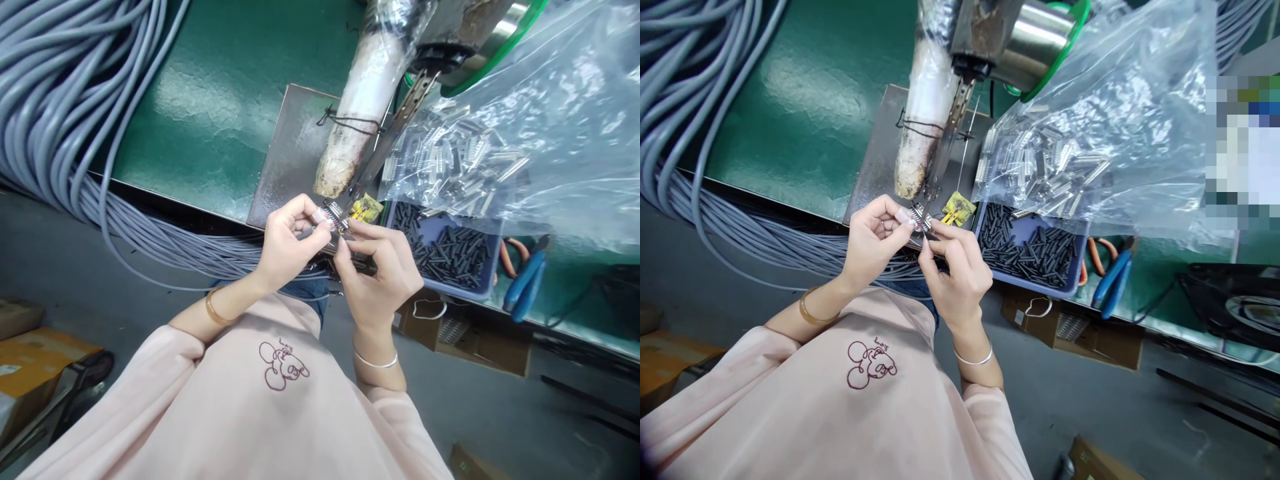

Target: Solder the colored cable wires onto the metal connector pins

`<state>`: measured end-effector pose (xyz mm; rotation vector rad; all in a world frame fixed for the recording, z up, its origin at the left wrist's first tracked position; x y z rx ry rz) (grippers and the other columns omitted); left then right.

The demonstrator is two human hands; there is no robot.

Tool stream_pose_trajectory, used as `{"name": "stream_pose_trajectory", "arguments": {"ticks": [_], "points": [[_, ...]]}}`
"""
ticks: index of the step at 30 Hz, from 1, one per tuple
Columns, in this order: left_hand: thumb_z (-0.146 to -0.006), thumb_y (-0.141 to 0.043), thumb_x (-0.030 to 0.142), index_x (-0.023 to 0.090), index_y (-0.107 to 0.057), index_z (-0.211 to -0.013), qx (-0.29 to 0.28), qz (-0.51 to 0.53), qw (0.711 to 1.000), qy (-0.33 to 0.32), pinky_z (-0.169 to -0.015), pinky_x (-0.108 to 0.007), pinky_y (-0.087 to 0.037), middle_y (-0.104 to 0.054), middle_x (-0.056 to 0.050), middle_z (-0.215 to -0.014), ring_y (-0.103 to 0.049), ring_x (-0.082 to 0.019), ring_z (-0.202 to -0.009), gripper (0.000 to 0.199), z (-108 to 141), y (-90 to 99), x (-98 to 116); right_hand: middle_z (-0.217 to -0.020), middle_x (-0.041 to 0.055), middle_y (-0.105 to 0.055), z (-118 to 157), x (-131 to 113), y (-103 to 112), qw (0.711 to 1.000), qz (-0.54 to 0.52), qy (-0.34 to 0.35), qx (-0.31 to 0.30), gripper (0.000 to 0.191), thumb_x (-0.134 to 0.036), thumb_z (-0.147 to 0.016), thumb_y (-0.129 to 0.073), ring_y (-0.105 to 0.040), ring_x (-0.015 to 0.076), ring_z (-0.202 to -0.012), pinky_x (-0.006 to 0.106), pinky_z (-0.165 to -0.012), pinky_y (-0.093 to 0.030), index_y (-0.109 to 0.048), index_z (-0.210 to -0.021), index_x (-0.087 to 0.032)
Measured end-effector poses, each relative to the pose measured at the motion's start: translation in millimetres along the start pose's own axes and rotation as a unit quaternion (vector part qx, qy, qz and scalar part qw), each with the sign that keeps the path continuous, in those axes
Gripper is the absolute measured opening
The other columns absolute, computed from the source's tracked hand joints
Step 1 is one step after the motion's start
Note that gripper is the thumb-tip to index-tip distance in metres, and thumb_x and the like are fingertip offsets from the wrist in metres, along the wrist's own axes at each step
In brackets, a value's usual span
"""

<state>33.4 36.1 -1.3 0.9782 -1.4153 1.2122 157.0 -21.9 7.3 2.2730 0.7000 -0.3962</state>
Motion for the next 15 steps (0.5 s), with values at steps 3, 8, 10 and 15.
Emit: {"name": "stream_pose_trajectory", "arguments": {"ticks": [3, 8, 10, 15], "points": [[-0.077, -0.066, 0.02, 0.015, -0.052, -0.073, -0.004, -0.004, 1.0, -0.014, -0.051, -0.016, -0.038, -0.059, 0.001, -0.07, -0.048, -0.004, -0.055, 0.016, -0.5, -0.5, 4.0, -0.099, 0.0046, -0.074, -1.7, -0.2, 0.0, 1.0, 0.007, 0.005, 0.009, 0.018, -0.005, -0.085, -0.074, -0.073, 0.0135, -0.091, 0.024, -0.082, -0.058, -0.06, -0.087, -0.018], [-0.077, -0.066, 0.017, 0.015, -0.052, -0.072, -0.018, -0.016, 1.0, -0.012, -0.05, -0.016, -0.036, -0.055, 0.002, -0.065, -0.044, -0.004, -0.053, 0.016, 1.4, 2.8, 4.6, -0.101, 0.0062, -0.075, -0.3, -0.3, 0.2, 1.0, 0.007, 0.026, 0.005, 0.022, -0.004, -0.083, -0.074, -0.073, 0.014, -0.088, 0.023, -0.076, -0.059, -0.058, -0.086, -0.018], [-0.076, -0.066, 0.018, 0.015, -0.051, -0.071, -0.023, -0.021, 0.999, 0.007, -0.05, -0.017, -0.035, -0.052, 0.002, -0.063, -0.042, -0.004, -0.052, 0.016, 2.8, 4.4, 2.5, -0.1, 0.0069, -0.075, 1.7, 0.5, 0.4, 0.999, 0.005, 0.032, -0.007, 0.022, -0.004, -0.083, -0.073, -0.074, 0.0143, -0.087, 0.023, -0.074, -0.059, -0.056, -0.086, -0.018], [-0.077, -0.067, 0.022, 0.015, -0.053, -0.072, -0.033, -0.028, 0.999, -0.002, -0.049, -0.017, -0.035, -0.056, 0.0, -0.068, -0.044, -0.004, -0.054, 0.016, 4.8, 6.3, 2.2, -0.098, 0.0056, -0.075, 3.4, 1.7, 2.0, 1.0, -0.008, 0.011, -0.005, 0.021, -0.004, -0.084, -0.072, -0.073, 0.0136, -0.089, 0.023, -0.079, -0.059, -0.057, -0.086, -0.018]]}}
Point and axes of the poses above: each hand's wrist, its own z-axis away from the middle knuckle, its own y-axis out of the back of the hand, x = y × z, the point moved 1 cm from there along -z, towards the middle knuckle
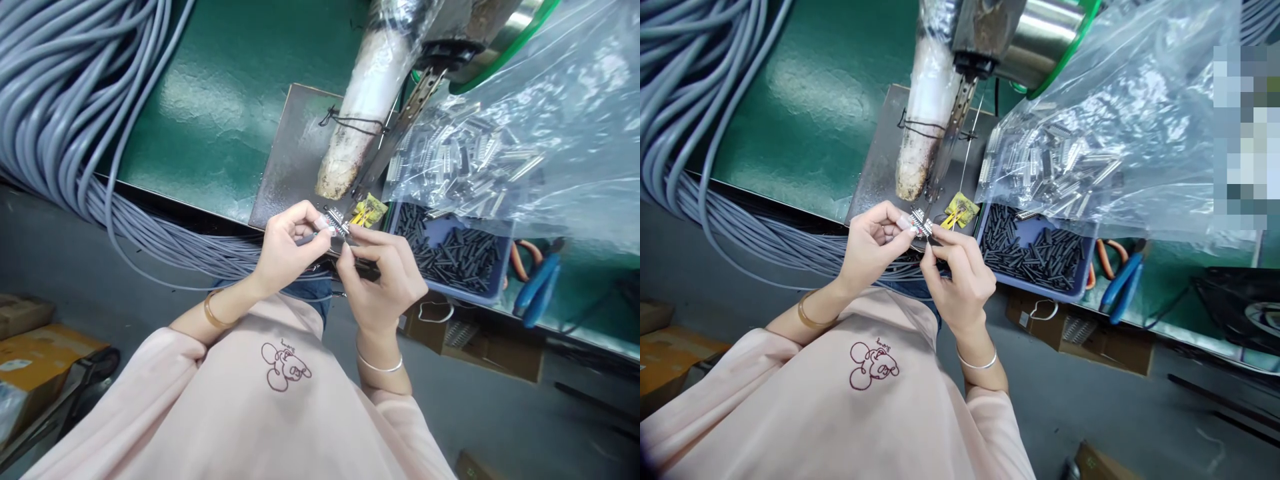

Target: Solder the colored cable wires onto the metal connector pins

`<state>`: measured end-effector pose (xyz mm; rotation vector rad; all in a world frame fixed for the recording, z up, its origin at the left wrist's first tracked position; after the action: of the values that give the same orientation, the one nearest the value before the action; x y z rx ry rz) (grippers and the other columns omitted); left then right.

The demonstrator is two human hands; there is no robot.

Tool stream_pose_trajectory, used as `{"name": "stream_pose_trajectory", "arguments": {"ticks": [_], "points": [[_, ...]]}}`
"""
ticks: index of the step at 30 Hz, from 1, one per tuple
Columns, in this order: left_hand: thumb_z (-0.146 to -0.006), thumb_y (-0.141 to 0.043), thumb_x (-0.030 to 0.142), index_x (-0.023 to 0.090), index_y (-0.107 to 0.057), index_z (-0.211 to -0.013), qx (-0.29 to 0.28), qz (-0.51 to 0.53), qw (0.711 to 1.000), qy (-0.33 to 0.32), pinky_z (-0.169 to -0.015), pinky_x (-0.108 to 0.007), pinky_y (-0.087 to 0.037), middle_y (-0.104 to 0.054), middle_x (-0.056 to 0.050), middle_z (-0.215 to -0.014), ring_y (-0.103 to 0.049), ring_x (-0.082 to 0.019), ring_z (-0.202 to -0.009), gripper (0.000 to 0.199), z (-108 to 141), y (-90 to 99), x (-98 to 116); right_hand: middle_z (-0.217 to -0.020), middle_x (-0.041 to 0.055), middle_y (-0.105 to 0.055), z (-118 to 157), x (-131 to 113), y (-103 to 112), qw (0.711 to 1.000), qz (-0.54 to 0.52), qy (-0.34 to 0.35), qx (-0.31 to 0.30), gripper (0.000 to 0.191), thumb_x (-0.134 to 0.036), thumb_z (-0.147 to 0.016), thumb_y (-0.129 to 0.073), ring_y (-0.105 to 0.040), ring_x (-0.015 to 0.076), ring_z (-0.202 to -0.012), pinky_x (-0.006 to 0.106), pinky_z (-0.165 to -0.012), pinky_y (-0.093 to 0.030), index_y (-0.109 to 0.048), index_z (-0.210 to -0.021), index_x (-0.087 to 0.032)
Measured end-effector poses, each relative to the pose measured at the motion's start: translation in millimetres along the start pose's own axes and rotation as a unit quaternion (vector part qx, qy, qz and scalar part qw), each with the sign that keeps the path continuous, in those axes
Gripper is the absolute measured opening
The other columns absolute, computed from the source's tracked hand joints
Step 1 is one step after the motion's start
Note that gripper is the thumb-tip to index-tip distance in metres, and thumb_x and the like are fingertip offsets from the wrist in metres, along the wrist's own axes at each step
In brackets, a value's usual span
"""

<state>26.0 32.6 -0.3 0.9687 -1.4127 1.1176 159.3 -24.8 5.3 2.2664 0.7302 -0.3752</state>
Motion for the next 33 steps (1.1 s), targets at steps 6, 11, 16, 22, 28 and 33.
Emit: {"name": "stream_pose_trajectory", "arguments": {"ticks": [6, 11, 16, 22, 28, 33], "points": [[-0.082, -0.065, 0.021, 0.014, -0.058, -0.072, -0.014, -0.073, 0.995, -0.059, -0.05, -0.017, -0.037, -0.058, 0.0, -0.066, -0.046, -0.005, -0.054, 0.014, 0.5, 3.2, 3.7, -0.098, 0.0029, -0.075, -3.2, -0.7, 0.8, 1.0, -0.001, -0.011, -0.001, 0.02, -0.004, -0.085, -0.073, -0.073, 0.0133, -0.09, 0.024, -0.081, -0.059, -0.059, -0.087, -0.018], [-0.083, -0.062, 0.014, 0.013, -0.056, -0.072, -0.01, -0.143, 0.983, -0.114, -0.05, -0.016, -0.037, -0.059, 0.0, -0.068, -0.045, -0.004, -0.054, 0.013, -0.1, 4.0, 4.3, -0.097, 0.0033, -0.075, -5.8, -0.1, -1.0, 1.0, 0.007, -0.008, -0.006, 0.018, -0.005, -0.085, -0.073, -0.073, 0.012, -0.09, 0.022, -0.08, -0.059, -0.06, -0.087, -0.018], [-0.084, -0.062, 0.014, 0.013, -0.055, -0.073, -0.007, -0.146, 0.982, -0.116, -0.048, -0.015, -0.036, -0.058, 0.001, -0.067, -0.044, -0.003, -0.051, 0.013, -2.6, 2.3, 9.2, -0.097, 0.0028, -0.075, -9.1, -0.8, -3.0, 1.0, 0.016, -0.009, 0.003, 0.018, -0.006, -0.085, -0.074, -0.073, 0.0128, -0.089, 0.023, -0.08, -0.059, -0.061, -0.087, -0.018], [-0.086, -0.062, 0.015, 0.013, -0.056, -0.075, -0.008, -0.15, 0.981, -0.12, -0.049, -0.016, -0.038, -0.058, 0.001, -0.068, -0.046, -0.004, -0.052, 0.013, -2.4, 3.8, 12.5, -0.1, 0.0025, -0.075, -10.6, -3.0, -2.3, 1.0, 0.026, -0.002, 0.011, 0.018, -0.007, -0.085, -0.075, -0.073, 0.0135, -0.089, 0.024, -0.079, -0.06, -0.063, -0.09, -0.019], [-0.084, -0.06, 0.014, 0.014, -0.054, -0.072, -0.027, -0.168, 0.981, -0.095, -0.05, -0.017, -0.035, -0.055, 0.002, -0.065, -0.044, -0.004, -0.052, 0.014, 0.1, 5.4, 8.5, -0.097, 0.0062, -0.074, -6.4, -2.3, -0.2, 0.998, 0.041, 0.034, -0.027, 0.021, -0.005, -0.087, -0.071, -0.073, 0.0128, -0.084, 0.021, -0.073, -0.059, -0.056, -0.09, -0.018], [-0.084, -0.06, 0.016, 0.014, -0.053, -0.073, -0.037, -0.144, 0.986, -0.073, -0.05, -0.017, -0.034, -0.054, 0.001, -0.066, -0.042, -0.004, -0.053, 0.014, 3.9, 5.1, 5.9, -0.095, 0.0045, -0.075, -3.9, 0.9, 0.1, 0.999, 0.017, 0.025, -0.027, 0.019, -0.006, -0.089, -0.07, -0.074, 0.0124, -0.084, 0.02, -0.073, -0.059, -0.056, -0.091, -0.018]]}}
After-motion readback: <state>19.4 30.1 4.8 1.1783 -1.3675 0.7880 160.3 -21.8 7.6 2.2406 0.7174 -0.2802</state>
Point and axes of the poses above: each hand's wrist, its own z-axis away from the middle knuckle, its own y-axis out of the back of the hand, x = y × z, the point moved 1 cm from there along -z, towards the middle knuckle
